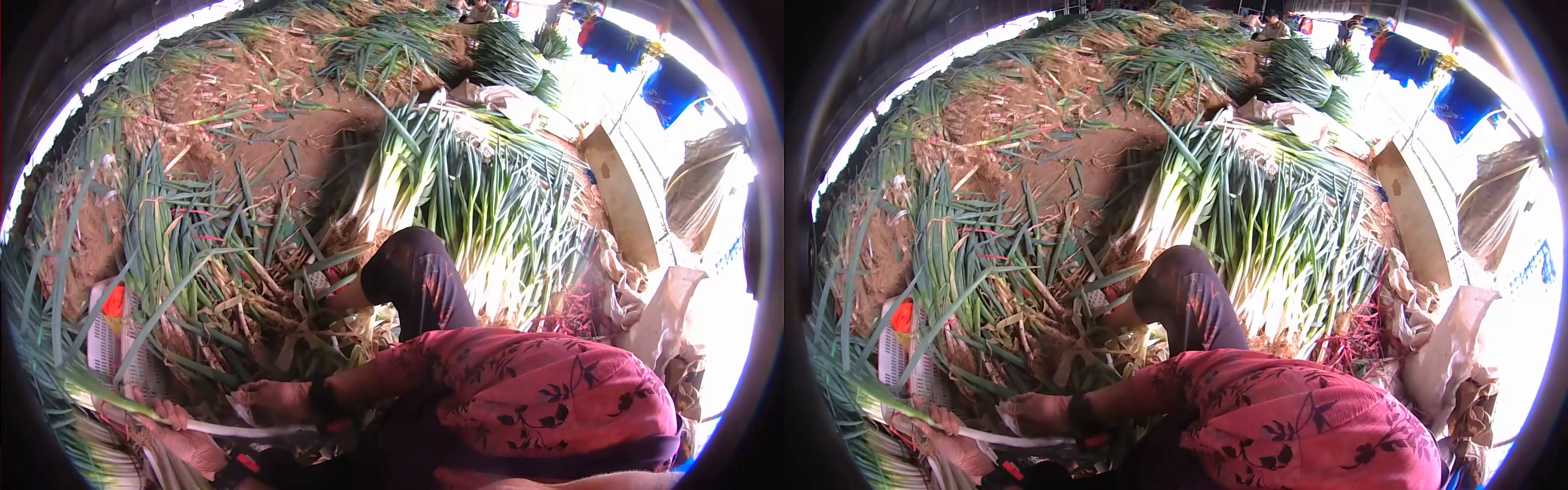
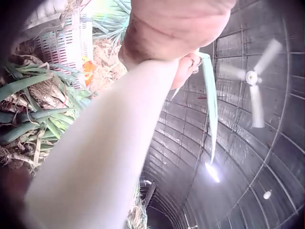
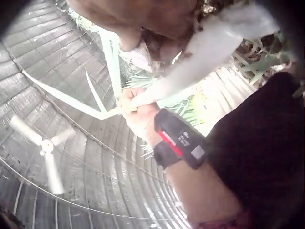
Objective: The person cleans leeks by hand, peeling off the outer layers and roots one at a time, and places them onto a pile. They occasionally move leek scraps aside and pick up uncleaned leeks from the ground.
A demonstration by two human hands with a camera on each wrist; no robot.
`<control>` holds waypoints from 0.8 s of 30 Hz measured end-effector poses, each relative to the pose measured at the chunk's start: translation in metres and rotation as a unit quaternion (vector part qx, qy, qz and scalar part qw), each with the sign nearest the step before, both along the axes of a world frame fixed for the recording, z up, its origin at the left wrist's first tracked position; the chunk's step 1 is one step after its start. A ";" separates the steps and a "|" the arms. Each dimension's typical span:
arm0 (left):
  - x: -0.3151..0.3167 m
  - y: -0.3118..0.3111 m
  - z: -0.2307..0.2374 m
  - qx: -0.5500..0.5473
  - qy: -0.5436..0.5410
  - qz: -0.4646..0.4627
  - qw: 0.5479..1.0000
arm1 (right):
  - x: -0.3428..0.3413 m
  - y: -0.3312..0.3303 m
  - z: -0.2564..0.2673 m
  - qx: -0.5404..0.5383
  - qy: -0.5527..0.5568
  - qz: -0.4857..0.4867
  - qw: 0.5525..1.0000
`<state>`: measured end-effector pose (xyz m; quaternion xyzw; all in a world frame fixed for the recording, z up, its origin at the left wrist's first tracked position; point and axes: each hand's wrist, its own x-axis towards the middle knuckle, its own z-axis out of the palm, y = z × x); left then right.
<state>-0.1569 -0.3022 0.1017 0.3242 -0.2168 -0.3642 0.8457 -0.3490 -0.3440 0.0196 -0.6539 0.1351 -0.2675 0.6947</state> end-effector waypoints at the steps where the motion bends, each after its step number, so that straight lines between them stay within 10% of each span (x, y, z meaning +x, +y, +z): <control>1: 0.013 0.002 -0.006 0.006 -0.017 0.001 1.000 | -0.010 -0.001 0.000 -0.070 0.009 -0.007 0.997; 6: 0.053 0.033 -0.002 0.004 -0.065 0.010 0.998 | -0.079 -0.010 -0.050 -0.355 0.107 0.087 0.924; 7: 0.035 0.031 0.018 0.087 -0.047 0.186 0.978 | -0.097 -0.018 -0.065 -0.372 0.123 0.104 0.914; 12: 0.098 0.047 -0.025 0.091 -0.017 0.226 0.970 | -0.132 -0.057 -0.087 -0.582 0.044 -0.051 0.811; 17: 0.018 -0.004 -0.030 0.081 -0.028 0.234 0.968 | 0.009 -0.038 0.039 -0.551 0.214 0.038 0.805; 18: 0.033 -0.009 -0.057 0.073 -0.025 0.200 0.977 | 0.037 -0.023 0.014 -0.436 0.027 -0.088 0.895; 24: 0.050 0.014 -0.033 0.098 -0.010 0.130 0.987 | -0.005 0.010 0.016 -0.249 0.146 0.085 0.954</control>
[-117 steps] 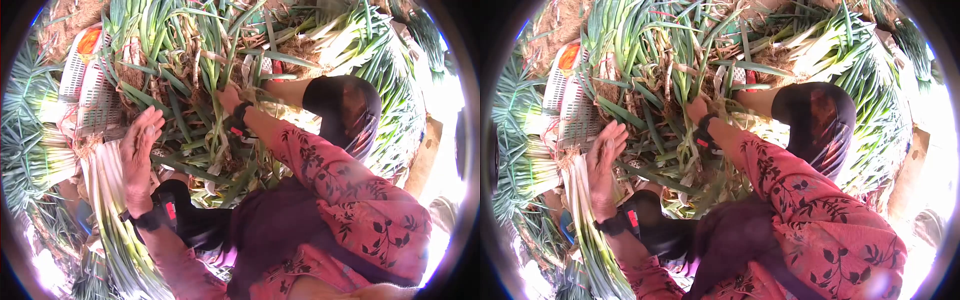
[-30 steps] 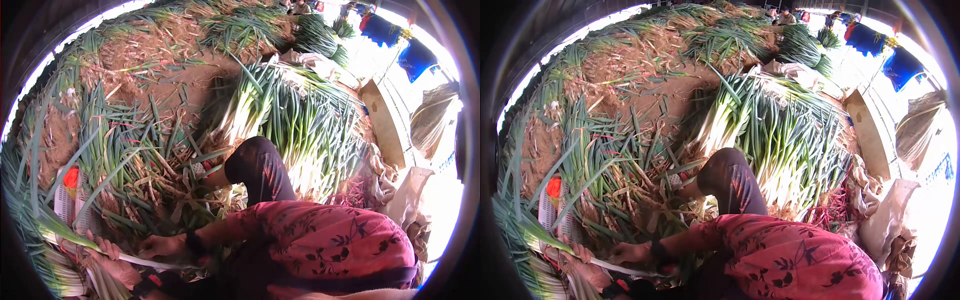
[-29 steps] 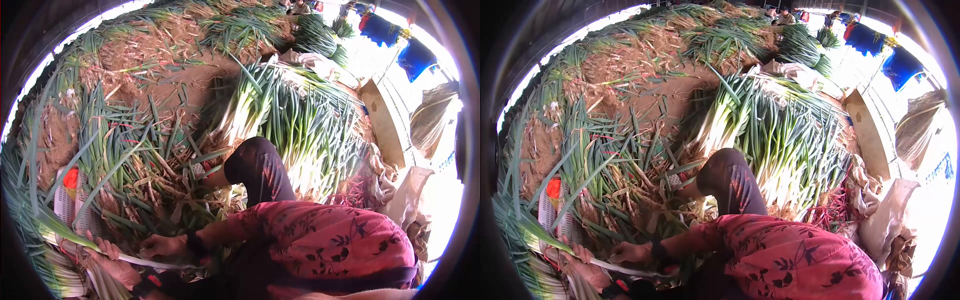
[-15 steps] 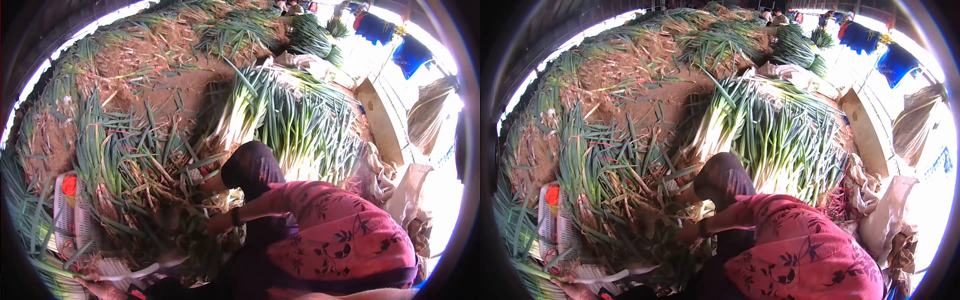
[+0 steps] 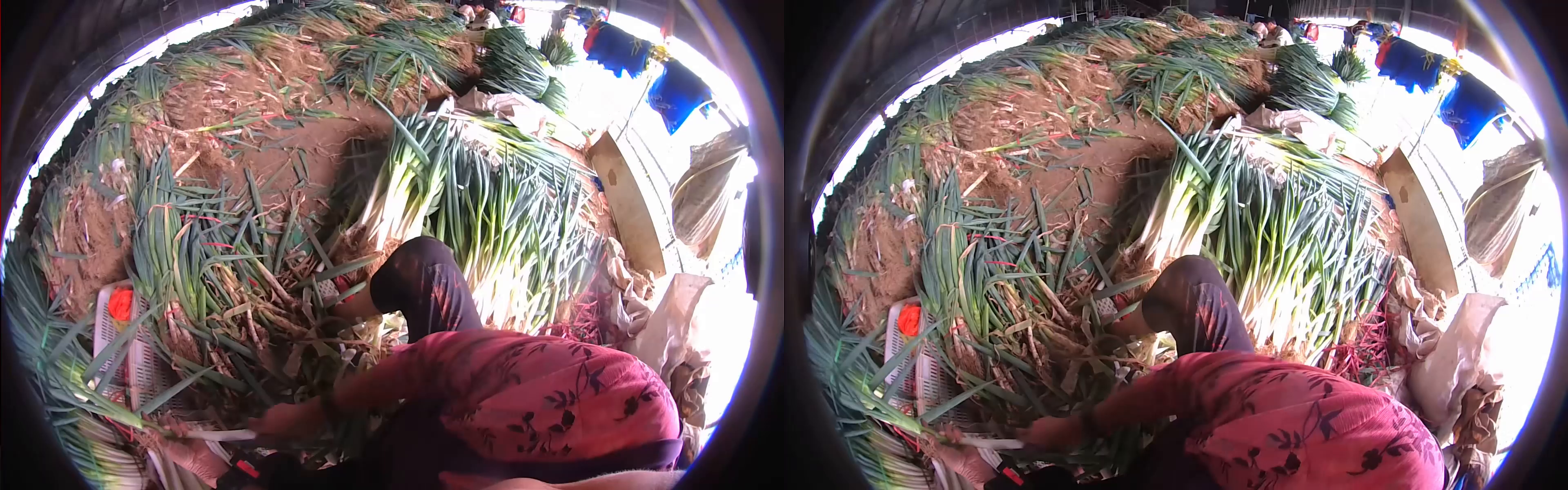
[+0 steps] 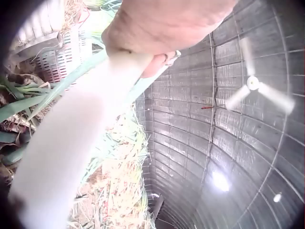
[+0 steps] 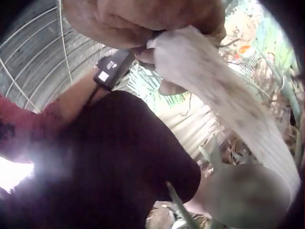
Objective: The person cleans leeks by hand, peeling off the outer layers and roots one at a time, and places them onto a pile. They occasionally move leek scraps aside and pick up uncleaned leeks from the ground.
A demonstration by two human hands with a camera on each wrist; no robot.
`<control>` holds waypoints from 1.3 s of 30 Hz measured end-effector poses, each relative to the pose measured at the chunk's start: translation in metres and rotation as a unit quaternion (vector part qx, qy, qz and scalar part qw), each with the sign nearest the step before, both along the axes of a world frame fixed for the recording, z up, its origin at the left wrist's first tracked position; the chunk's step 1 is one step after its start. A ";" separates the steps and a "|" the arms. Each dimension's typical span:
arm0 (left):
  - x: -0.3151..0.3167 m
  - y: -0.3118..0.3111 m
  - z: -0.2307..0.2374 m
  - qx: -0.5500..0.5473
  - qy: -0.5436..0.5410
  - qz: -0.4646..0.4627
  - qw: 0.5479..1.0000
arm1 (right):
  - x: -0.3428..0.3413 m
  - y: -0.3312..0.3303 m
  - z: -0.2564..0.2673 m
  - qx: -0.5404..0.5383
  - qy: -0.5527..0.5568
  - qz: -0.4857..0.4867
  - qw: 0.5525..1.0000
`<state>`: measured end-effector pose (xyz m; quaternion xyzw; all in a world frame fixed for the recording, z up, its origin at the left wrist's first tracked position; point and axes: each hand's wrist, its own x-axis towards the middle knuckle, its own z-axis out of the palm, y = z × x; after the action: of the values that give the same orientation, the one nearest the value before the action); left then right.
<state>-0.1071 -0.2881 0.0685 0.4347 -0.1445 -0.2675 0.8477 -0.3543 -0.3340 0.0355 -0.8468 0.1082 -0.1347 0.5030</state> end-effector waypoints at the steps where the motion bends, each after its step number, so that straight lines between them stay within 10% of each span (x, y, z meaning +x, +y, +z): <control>1: -0.004 0.003 0.008 -0.023 -0.041 -0.040 0.998 | -0.013 0.003 -0.005 -0.001 0.003 0.002 1.000; 4: -0.018 -0.008 0.022 -0.036 -0.015 -0.016 0.999 | -0.038 0.004 -0.016 0.071 -0.134 0.021 0.988; 9: 0.024 0.001 0.008 -0.103 -0.044 -0.106 0.988 | -0.049 0.000 0.004 -0.127 0.007 -0.008 0.992; 16: 0.127 0.013 -0.057 0.045 -0.082 0.040 0.995 | -0.157 0.017 0.022 -0.158 -0.112 -0.019 0.981; 17: 0.132 0.021 -0.058 -0.174 0.185 -0.080 0.964 | -0.182 0.014 0.040 -0.138 -0.111 -0.015 0.984; 18: 0.132 0.029 -0.055 -0.327 0.479 -0.121 0.806 | -0.208 0.006 0.060 -0.113 -0.113 -0.001 0.987; 19: 0.139 0.036 -0.057 -0.338 0.468 -0.137 0.805 | -0.231 -0.006 0.064 -0.125 -0.041 -0.022 0.991; 21: 0.100 0.016 -0.038 -0.192 0.179 -0.071 0.962 | -0.239 -0.048 0.077 -0.224 0.023 -0.038 0.974; 22: 0.080 0.011 -0.031 -0.159 0.116 -0.043 0.979 | -0.229 -0.071 0.071 -0.181 0.081 -0.038 0.979; 26: 0.013 -0.019 -0.003 -0.193 0.036 -0.059 0.979 | -0.151 -0.084 0.073 -0.553 0.108 -0.136 0.815; 28: 0.003 -0.024 0.004 -0.198 0.023 -0.071 0.977 | -0.106 -0.081 0.070 -0.237 -0.008 -0.147 0.960; 33: -0.044 -0.035 0.015 -0.160 0.127 -0.112 0.973 | 0.017 -0.046 0.011 -0.187 -0.111 -0.104 0.971; 35: -0.014 -0.018 0.001 -0.181 0.095 -0.216 0.955 | 0.016 -0.029 -0.006 -0.069 0.161 -0.018 0.984; 39: -0.002 0.014 0.041 0.012 -0.067 -0.001 0.998 | -0.068 -0.017 -0.116 -0.078 0.099 0.005 0.992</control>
<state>-0.1095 -0.2743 0.1098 0.4618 -0.1981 -0.2402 0.8306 -0.4219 -0.3512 -0.0803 -0.8930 0.1424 -0.0555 0.4233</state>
